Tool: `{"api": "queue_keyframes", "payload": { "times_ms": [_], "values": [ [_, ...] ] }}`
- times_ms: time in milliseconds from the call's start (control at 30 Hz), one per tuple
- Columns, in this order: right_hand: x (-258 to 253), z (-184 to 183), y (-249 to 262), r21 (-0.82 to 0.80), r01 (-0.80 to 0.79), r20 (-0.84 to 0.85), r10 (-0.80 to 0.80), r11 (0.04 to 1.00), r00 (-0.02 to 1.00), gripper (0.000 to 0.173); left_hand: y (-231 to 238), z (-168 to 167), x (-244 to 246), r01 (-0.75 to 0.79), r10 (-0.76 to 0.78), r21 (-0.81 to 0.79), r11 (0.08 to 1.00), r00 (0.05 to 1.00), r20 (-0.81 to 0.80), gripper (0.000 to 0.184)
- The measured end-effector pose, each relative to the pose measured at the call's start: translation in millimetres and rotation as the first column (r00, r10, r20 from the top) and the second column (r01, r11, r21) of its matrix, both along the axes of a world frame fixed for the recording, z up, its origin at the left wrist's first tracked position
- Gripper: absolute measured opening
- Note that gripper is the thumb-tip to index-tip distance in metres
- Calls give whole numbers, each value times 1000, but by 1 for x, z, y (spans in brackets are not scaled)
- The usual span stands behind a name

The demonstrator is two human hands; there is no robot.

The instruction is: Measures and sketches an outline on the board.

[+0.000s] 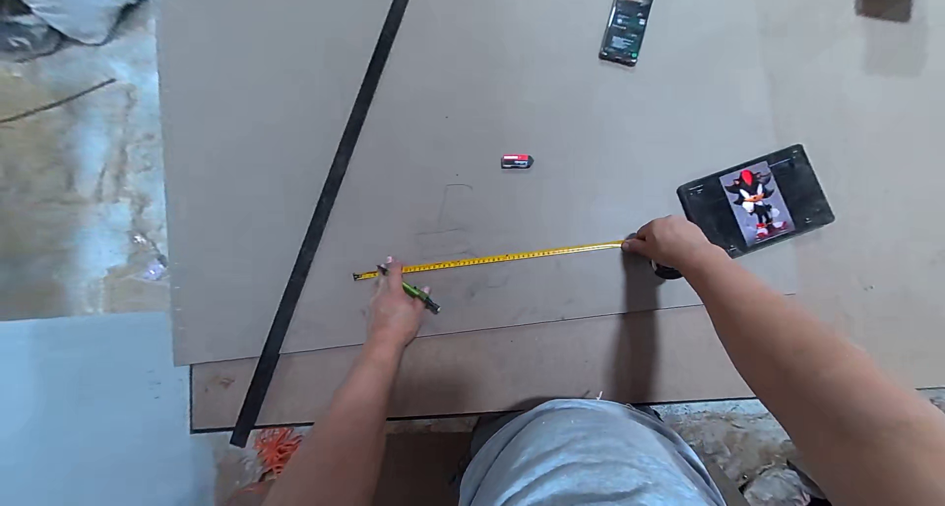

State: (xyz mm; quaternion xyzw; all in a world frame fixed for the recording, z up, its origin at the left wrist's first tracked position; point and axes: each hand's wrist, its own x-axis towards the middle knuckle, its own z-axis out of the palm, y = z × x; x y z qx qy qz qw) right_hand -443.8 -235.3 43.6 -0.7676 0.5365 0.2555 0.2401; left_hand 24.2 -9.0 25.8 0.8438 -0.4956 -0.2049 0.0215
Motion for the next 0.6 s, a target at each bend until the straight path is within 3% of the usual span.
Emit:
{"api": "queue_keyframes", "payload": {
  "times_ms": [167, 267, 333, 400, 500, 600],
  "values": [
    [10, 2, -5, 28, 29, -45, -28, 999, 999, 54, -3, 7, 7, -1, 2, 51, 999, 1000, -17, 72],
    [12, 5, -5, 34, 45, -41, -44, 998, 998, 53, -15, 23, -7, -46, 44, -61, 997, 998, -41, 55],
    [12, 7, -5, 40, 50, -38, -49, 998, 998, 53, -27, 31, -37, 21, -46, -210, 978, 993, -113, 48],
    [14, 8, -5, 56, 63, -48, -60, 996, 997, 52, -46, 33, -81, 27, -117, -290, 957, 946, -301, 48],
    [16, 9, -7, 72, 88, -63, -83, 994, 995, 51, -81, 32, -151, -3, -108, -206, 979, 842, -529, 34],
    [16, 10, -7, 88, 99, -66, -94, 991, 993, 51, -107, 18, -193, -57, -52, -149, 987, 768, -638, 17]
  ]
}}
